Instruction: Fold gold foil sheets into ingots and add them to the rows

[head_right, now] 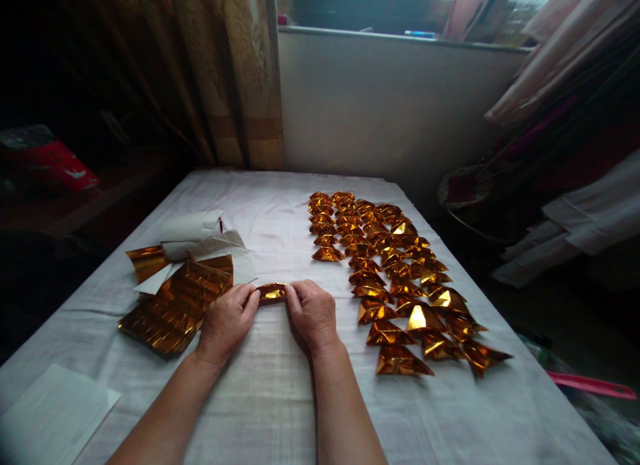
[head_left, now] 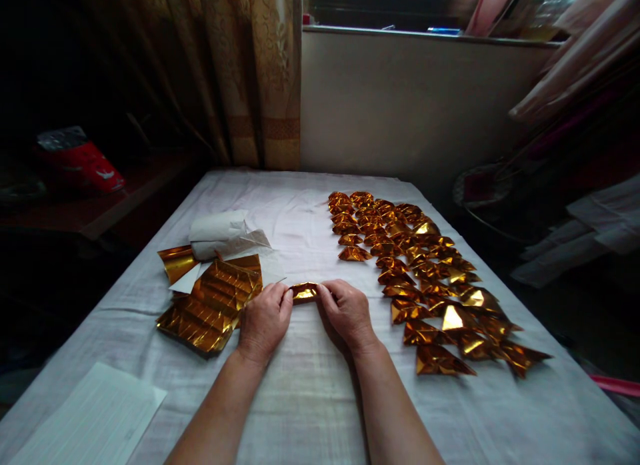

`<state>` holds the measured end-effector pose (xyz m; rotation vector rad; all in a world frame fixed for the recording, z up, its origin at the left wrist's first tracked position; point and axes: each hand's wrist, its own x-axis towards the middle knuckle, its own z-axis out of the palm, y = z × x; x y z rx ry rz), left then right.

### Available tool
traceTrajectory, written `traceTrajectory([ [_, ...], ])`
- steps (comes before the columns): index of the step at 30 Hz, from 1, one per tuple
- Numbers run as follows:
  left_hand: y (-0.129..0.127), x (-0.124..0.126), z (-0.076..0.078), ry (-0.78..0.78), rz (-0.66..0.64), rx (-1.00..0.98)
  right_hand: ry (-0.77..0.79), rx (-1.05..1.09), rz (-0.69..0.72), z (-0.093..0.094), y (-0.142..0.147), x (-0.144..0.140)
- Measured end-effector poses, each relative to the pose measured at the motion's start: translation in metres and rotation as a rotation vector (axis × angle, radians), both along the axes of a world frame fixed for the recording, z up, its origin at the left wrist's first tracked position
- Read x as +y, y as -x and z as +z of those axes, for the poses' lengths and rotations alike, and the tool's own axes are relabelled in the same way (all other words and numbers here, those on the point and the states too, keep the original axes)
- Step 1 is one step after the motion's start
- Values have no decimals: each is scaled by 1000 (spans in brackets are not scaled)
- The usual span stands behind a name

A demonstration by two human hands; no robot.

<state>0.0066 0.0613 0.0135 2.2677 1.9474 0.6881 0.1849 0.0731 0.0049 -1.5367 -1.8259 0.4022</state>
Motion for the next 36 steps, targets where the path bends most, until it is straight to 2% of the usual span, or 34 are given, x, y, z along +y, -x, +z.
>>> traceTrajectory([
  [8,1,3,-1,2,4,-6,18,124,84,-1,2,0],
  [19,2,4,3,92,-19,-12,-6,130,48,-5,5,2],
  [23,2,5,4,101,-10,-26,-13,143,81,-5,4,2],
  [36,5,6,-2,23,19,-143,-19,180,176,-4,2,1],
])
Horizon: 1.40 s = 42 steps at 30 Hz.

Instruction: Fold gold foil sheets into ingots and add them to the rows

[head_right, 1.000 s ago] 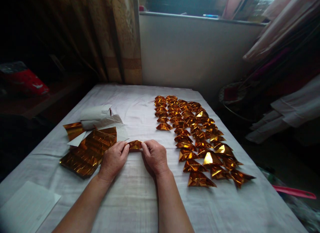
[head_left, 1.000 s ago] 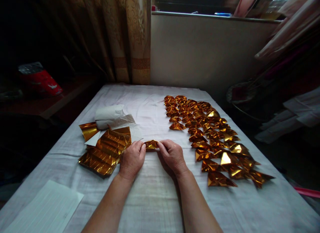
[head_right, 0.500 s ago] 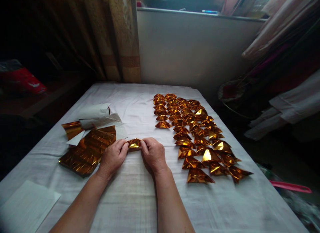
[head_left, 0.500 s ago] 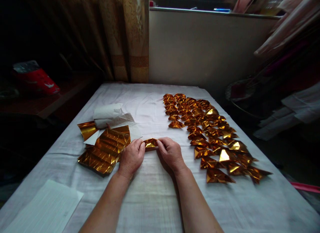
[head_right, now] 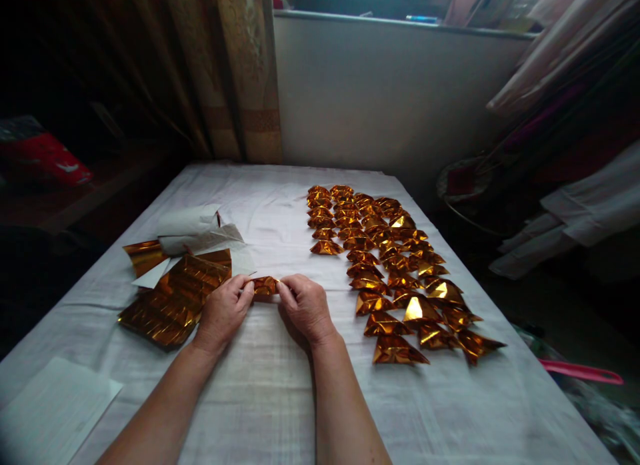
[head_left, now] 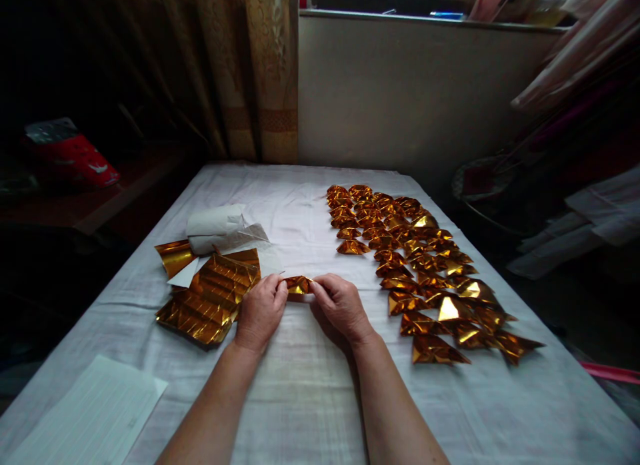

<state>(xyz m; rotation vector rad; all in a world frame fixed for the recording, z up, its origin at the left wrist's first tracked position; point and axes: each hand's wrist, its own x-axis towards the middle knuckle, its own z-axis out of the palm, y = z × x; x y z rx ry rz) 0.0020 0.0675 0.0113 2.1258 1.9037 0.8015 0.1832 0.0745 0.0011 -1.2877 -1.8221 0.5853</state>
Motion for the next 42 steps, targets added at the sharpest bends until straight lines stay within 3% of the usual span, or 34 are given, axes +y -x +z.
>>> traceTrajectory([
  [7,-1,0,3,1,18,-64,33,-45,2,0,1,-1],
  [19,5,0,12,160,-156,-35,8,19,24,-2,-1,1],
  [24,9,3,8,118,-204,-100,55,59,35,-1,0,1],
  [31,1,-4,8,52,-140,102,32,27,32,1,2,0],
  [35,-1,-4,7,42,-180,27,21,52,5,1,2,1],
  [42,3,2,0,11,-74,-52,12,76,-8,-1,2,2],
])
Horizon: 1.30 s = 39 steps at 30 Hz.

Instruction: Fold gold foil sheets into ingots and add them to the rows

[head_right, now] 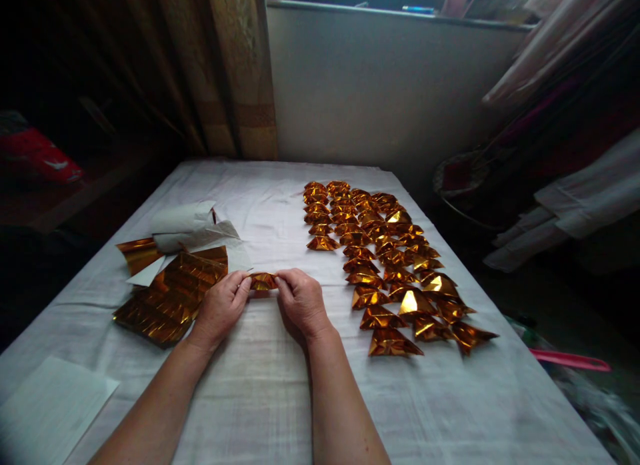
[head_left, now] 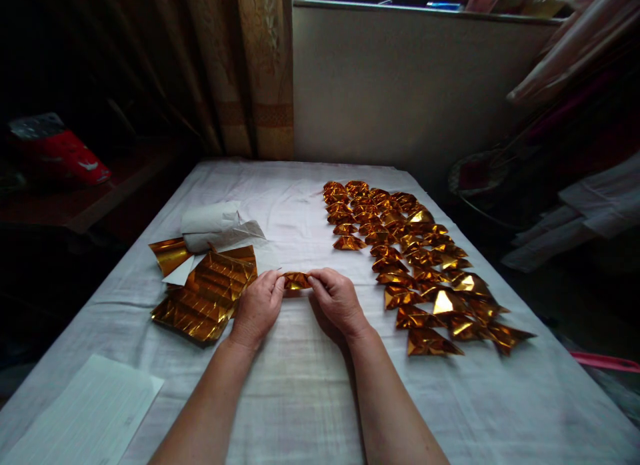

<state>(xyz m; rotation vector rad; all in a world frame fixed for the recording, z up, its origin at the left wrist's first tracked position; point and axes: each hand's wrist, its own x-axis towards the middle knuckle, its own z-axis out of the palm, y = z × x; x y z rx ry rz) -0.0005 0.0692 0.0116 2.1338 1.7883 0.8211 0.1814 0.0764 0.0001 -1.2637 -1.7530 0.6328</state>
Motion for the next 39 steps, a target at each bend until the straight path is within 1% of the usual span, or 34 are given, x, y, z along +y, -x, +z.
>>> traceTrajectory([
  [4,0,-1,1,1,-12,-48,-10,24,19,0,0,0],
  [7,-1,-2,3,1,-28,-56,-21,2,22,0,0,-1],
  [11,-1,-3,4,5,-16,-59,0,-15,16,1,-1,0],
  [14,-1,-3,3,-31,3,-48,3,-23,1,2,-3,0],
  [17,-1,-4,3,-67,14,-33,-1,-94,-45,4,-7,-1],
  [21,-2,-5,4,-53,11,-13,-22,-202,-101,6,-11,-2],
  [30,-2,-4,4,-18,29,-69,-41,-212,-202,5,-16,-1],
  [34,-1,-4,3,-29,18,-96,-51,-255,-237,10,-20,-2],
  [39,0,-3,2,-39,29,-113,-118,-333,-344,18,-32,-1],
])
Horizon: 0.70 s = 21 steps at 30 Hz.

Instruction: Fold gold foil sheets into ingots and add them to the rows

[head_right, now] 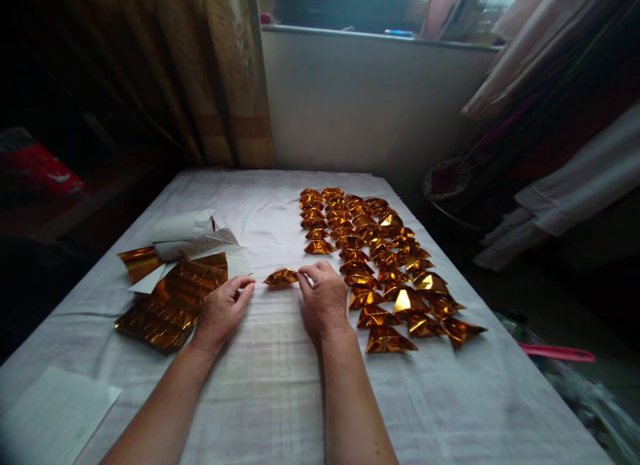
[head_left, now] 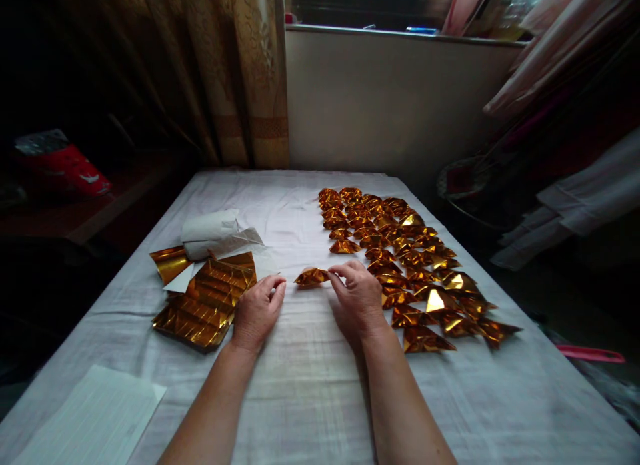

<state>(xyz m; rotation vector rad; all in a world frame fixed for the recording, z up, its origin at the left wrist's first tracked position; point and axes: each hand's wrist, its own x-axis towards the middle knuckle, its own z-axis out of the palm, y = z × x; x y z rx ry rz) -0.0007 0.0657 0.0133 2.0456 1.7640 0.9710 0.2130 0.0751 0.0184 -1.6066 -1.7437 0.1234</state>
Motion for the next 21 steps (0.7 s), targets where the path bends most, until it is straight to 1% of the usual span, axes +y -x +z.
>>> traceTrajectory([
  [2,0,0,0,9,-5,-5,-57,-24,-53,3,-7,0],
  [5,1,1,0,24,-5,-10,-160,-81,-180,7,-19,1],
  [8,1,1,1,34,-6,-18,-213,-117,-284,6,-27,0],
  [14,3,1,1,44,-13,-26,-168,-107,-377,-2,-37,1],
  [17,3,2,1,45,-6,-27,-178,-137,-419,-5,-39,1],
  [19,2,2,0,48,-2,-28,-179,-151,-426,-4,-38,2],
  [21,2,2,0,55,0,-33,-158,-138,-401,-1,-34,2],
])
